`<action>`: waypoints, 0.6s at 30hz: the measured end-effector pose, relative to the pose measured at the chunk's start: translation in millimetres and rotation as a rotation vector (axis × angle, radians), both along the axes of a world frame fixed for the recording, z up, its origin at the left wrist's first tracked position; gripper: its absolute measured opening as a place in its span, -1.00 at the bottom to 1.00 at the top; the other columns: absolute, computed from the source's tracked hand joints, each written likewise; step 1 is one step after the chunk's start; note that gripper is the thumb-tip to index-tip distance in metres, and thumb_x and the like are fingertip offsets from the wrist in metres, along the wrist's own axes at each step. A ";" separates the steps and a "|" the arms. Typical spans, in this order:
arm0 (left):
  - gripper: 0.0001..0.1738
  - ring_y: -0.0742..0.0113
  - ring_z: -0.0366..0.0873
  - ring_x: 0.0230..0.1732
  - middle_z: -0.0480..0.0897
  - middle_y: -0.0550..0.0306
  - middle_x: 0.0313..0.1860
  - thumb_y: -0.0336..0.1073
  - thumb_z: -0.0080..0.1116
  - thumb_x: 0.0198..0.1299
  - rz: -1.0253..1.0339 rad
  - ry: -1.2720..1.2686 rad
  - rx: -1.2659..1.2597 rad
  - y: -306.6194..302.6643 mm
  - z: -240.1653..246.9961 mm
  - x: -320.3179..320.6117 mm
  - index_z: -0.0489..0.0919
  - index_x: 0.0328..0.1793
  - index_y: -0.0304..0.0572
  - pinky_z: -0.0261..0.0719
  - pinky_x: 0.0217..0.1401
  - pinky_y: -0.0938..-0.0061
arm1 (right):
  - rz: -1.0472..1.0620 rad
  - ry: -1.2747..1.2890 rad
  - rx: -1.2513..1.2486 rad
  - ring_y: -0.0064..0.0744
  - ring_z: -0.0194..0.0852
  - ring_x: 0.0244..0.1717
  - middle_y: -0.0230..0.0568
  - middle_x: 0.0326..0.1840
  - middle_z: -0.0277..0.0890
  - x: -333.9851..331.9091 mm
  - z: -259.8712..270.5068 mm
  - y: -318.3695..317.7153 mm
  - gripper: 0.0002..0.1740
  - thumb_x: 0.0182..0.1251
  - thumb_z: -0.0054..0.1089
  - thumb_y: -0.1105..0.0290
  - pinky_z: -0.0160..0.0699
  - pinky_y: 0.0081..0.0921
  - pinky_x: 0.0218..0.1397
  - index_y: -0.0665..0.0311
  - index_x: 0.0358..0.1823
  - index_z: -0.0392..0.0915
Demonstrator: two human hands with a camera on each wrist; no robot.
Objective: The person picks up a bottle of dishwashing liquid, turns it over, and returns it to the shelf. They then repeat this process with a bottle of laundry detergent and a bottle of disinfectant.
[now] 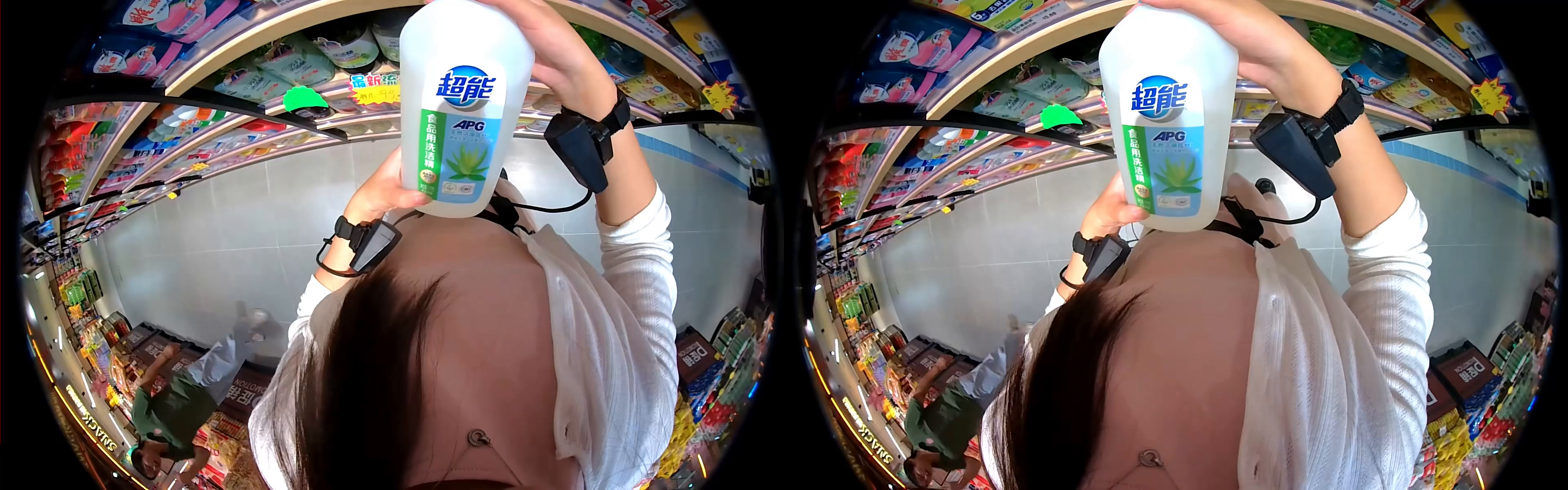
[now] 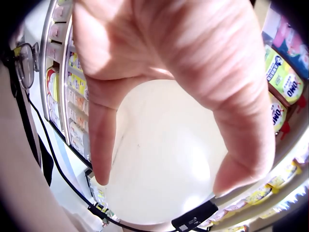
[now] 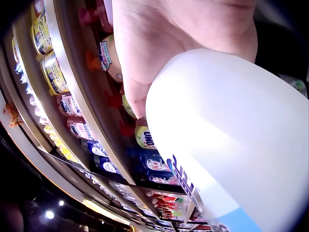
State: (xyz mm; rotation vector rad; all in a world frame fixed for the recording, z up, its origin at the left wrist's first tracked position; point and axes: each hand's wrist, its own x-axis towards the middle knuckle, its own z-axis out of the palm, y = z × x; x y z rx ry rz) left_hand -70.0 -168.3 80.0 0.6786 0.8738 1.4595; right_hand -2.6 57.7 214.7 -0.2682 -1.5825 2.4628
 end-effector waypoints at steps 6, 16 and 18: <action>0.03 0.33 0.33 0.25 0.41 0.10 0.22 -0.34 0.42 -0.31 0.120 0.267 -0.022 6.6 -2.0 -2.5 0.19 0.41 -0.22 0.30 0.29 0.39 | -0.130 -0.104 0.277 -0.63 0.52 -0.21 -0.36 -0.23 0.56 4.3 2.5 1.9 -0.75 0.31 0.15 0.27 0.50 -0.66 -0.15 0.31 -0.14 0.54; 0.05 0.33 0.31 0.28 0.38 0.10 0.25 -0.40 0.42 -0.33 0.192 0.442 -0.063 16.2 0.0 -2.7 0.18 0.42 -0.19 0.24 0.33 0.40 | -0.328 -0.051 0.399 -0.71 0.42 -0.32 -0.49 -0.36 0.46 3.2 -4.4 -7.3 -0.80 0.26 0.20 0.28 0.42 -0.68 -0.26 0.25 -0.27 0.48; 0.08 0.29 0.29 0.31 0.34 0.07 0.30 -0.32 0.47 -0.25 0.214 0.511 0.003 12.3 -9.9 -7.3 0.10 0.46 -0.17 0.25 0.33 0.34 | -0.358 -0.031 0.465 -0.66 0.47 -0.32 -0.43 -0.35 0.51 3.9 -5.7 -5.3 -0.81 0.25 0.19 0.31 0.45 -0.67 -0.24 0.28 -0.25 0.50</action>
